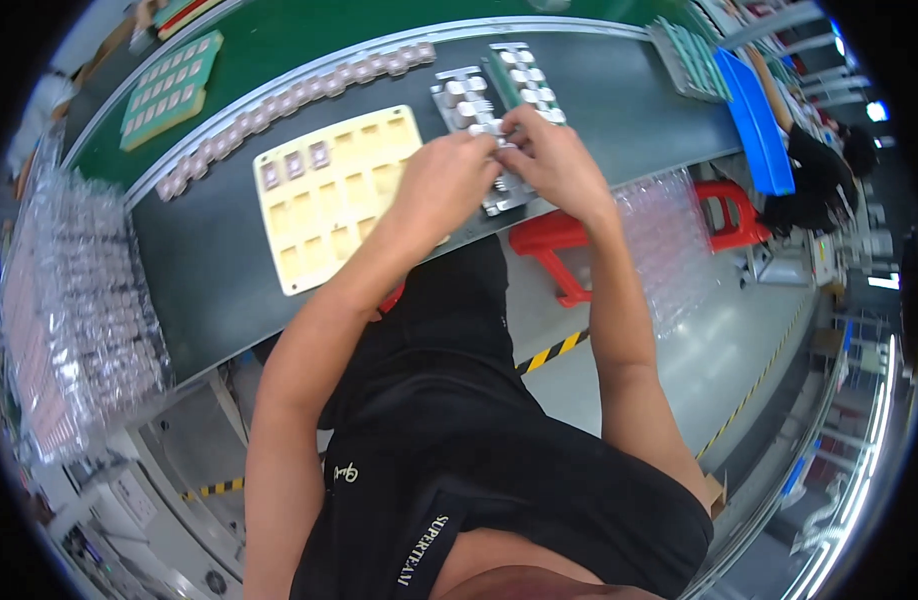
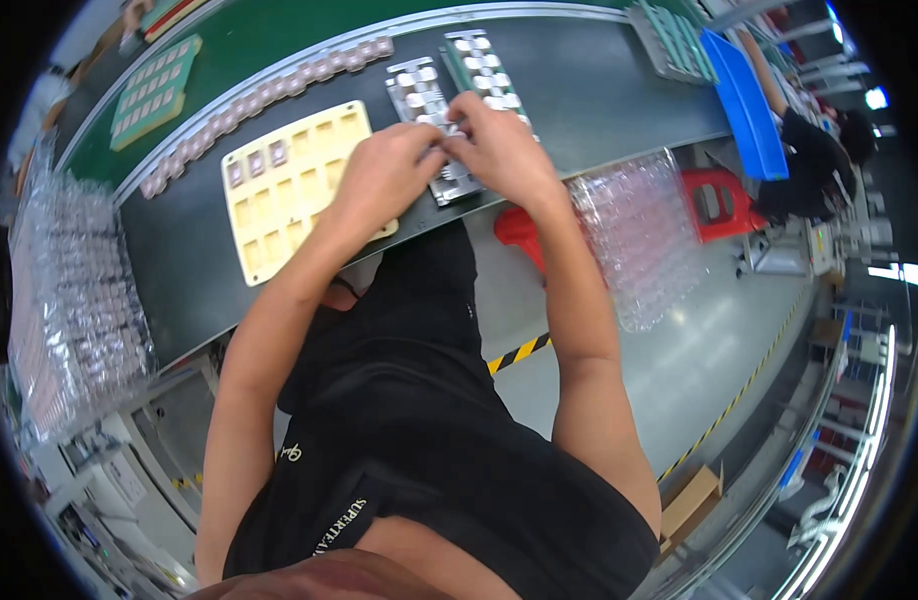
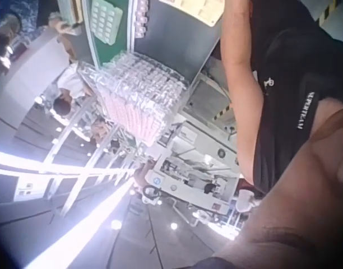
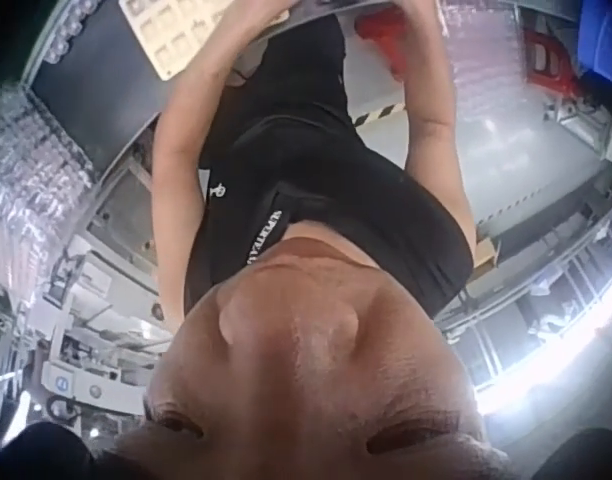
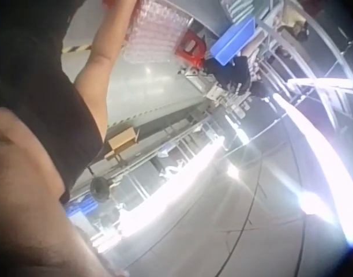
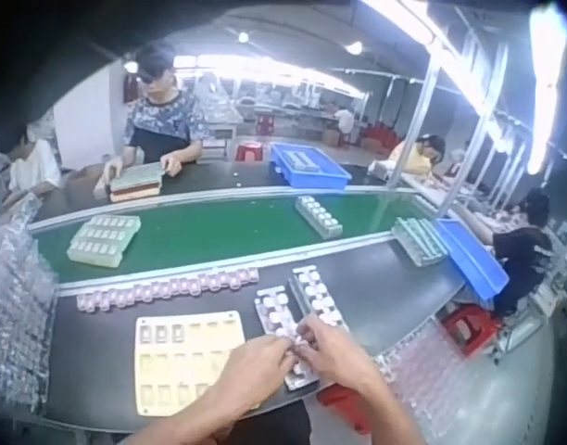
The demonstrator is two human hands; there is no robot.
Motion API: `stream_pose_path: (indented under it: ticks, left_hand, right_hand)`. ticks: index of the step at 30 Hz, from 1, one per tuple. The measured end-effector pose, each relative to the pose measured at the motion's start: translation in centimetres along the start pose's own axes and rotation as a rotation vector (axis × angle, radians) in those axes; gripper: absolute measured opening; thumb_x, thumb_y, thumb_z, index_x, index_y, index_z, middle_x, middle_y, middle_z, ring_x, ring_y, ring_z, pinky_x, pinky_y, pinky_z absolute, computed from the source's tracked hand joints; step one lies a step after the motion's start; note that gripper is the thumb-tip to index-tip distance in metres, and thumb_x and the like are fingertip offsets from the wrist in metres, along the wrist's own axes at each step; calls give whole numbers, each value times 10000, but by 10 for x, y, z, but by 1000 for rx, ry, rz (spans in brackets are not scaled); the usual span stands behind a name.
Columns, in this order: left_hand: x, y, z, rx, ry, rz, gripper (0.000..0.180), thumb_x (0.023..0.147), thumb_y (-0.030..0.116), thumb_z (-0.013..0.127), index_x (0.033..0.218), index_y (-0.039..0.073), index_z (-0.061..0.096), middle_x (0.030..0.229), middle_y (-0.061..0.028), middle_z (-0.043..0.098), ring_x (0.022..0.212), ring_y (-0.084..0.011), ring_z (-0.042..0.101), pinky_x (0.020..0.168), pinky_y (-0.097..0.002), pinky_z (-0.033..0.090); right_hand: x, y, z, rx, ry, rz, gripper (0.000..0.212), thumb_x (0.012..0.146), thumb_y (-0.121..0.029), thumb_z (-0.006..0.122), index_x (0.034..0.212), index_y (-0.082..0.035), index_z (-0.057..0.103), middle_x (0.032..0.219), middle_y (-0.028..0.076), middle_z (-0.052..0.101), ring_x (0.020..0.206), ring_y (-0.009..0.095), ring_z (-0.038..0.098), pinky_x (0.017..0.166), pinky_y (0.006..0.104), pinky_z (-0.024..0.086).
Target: Manually sorting and placing small electronic components into a yellow assembly tray on a production line.
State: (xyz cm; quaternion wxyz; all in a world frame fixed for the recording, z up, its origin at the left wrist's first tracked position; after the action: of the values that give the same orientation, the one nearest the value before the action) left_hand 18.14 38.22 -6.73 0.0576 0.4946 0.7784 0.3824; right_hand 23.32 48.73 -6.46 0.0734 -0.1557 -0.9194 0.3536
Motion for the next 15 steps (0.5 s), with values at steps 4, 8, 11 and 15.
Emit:
stream_pose_path:
  ticks: [4,8,11,15]
  left_hand:
    - [1,-1,6,-4,18,-57,185,856,161,613,973,26,660,926,-192,680,855,-389,655,763,-469,517]
    - [-5,-7,-4,43,39,-50,186,840,150,626,962,17,670,930,-184,686,850,-365,668,766,-446,525]
    - [-15,-14,-41,-6,152,-76,242,830,155,634,1012,0,675,930,-155,699,811,-267,695,778,-369,544]
    - [-29,-79,-109,-16,247,-283,286,813,145,643,1051,-6,689,914,-144,718,787,-208,694,748,-319,541]
  right_hand:
    - [-1,1,-10,-16,41,9,264,838,-134,665,1064,-39,570,861,194,698,807,378,679,720,434,522]
    - [2,-12,-26,-183,198,0,228,842,-107,614,1052,-28,573,850,220,680,797,403,664,712,446,515]
    - [1,-35,-35,-38,312,-133,207,844,-108,617,1032,-23,612,848,210,682,789,385,672,711,423,523]
    - [22,-91,20,38,226,-412,193,846,-76,626,1026,-15,661,924,154,667,815,290,659,747,348,525]
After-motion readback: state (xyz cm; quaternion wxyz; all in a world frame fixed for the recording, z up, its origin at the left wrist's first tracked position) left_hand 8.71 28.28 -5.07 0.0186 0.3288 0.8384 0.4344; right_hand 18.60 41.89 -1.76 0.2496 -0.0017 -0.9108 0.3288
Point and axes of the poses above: each hand's wrist, its own x-axis towards the middle knuckle, its own z-axis out of the palm, y = z × x, the point moved 10 cm from there along x, towards the middle knuckle
